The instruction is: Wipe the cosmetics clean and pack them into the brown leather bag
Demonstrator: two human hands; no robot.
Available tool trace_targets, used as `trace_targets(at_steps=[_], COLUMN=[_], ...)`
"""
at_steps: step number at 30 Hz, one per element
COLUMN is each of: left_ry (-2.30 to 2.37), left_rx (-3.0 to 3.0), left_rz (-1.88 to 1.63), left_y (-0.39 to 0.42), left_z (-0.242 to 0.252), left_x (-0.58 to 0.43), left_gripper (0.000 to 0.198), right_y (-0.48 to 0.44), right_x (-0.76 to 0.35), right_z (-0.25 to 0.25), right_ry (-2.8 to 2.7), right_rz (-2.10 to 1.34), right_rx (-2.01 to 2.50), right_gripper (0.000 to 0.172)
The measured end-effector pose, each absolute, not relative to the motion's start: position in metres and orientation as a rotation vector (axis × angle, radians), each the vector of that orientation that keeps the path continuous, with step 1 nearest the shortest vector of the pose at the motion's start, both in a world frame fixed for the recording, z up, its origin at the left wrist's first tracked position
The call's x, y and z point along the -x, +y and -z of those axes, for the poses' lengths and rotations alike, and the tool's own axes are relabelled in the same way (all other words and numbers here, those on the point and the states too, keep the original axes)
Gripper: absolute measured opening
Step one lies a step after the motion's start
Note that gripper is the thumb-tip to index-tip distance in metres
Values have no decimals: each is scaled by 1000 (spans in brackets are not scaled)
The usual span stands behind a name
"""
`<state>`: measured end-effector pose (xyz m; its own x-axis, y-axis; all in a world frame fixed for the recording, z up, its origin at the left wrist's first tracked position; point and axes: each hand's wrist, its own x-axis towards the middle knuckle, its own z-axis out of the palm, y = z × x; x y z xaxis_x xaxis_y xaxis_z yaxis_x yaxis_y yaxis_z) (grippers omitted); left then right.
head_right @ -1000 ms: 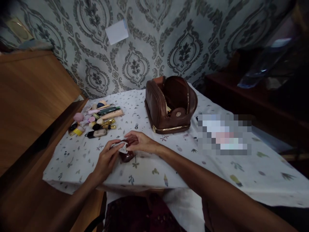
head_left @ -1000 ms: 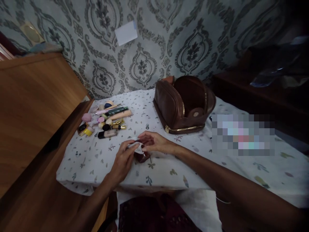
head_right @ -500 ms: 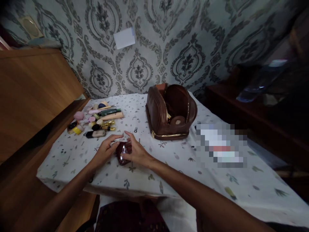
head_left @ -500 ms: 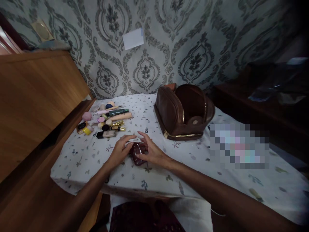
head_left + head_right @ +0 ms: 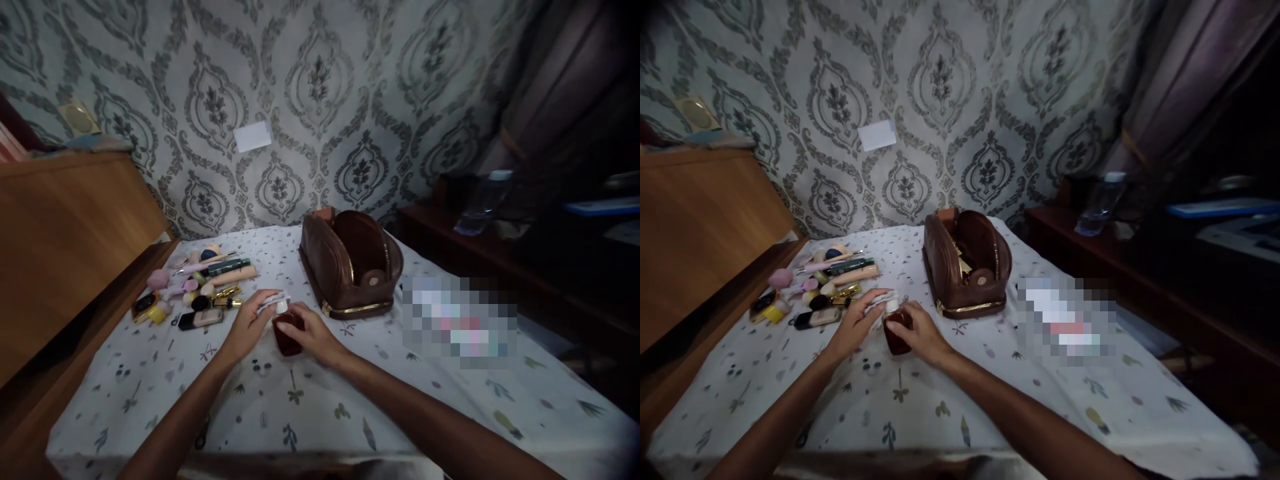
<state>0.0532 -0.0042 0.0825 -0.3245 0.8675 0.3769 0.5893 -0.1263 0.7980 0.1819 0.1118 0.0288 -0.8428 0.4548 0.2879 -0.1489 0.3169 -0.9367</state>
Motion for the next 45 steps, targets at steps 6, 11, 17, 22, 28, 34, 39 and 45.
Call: trace_targets(at_steps=[6, 11, 17, 22, 28, 34, 39, 45], left_ry=[2044, 1986, 1814, 1923, 2089, 2066, 1953, 1493], left_rx=[-1718, -2081, -2502, -2799, -2523, -2004, -1614, -1203], left_rz=[-1436, -1245, -938, -785, -742, -799, -1059, -1363], left_y=[6, 11, 1, -4, -4, -6, -6, -5], left_z=[-81, -81, -68, -63, -67, -76, -83, -83], left_x=[-40, -40, -28, -29, -44, -52, -46, -31], left_gripper=[35, 37, 40, 36, 41, 43, 44, 48], right_y=[110, 112, 111, 113, 114, 104, 104, 112], right_x=[-182, -184, -188, -194, -195, -201, -200, -195], right_z=[-30, -35, -39, -44, -50, -60, -59, -59], right_ry=[-2015, -2092, -1842, -1869, -2299, -2688, -2612, -2279], right_rz=[-1788, -1716, -2079, -2332, -1937, -1023, -1036, -1580], right_rx=[201, 250, 335, 313, 51, 213, 268, 367], right_gripper=[50, 45, 44, 38, 38, 25, 23, 35])
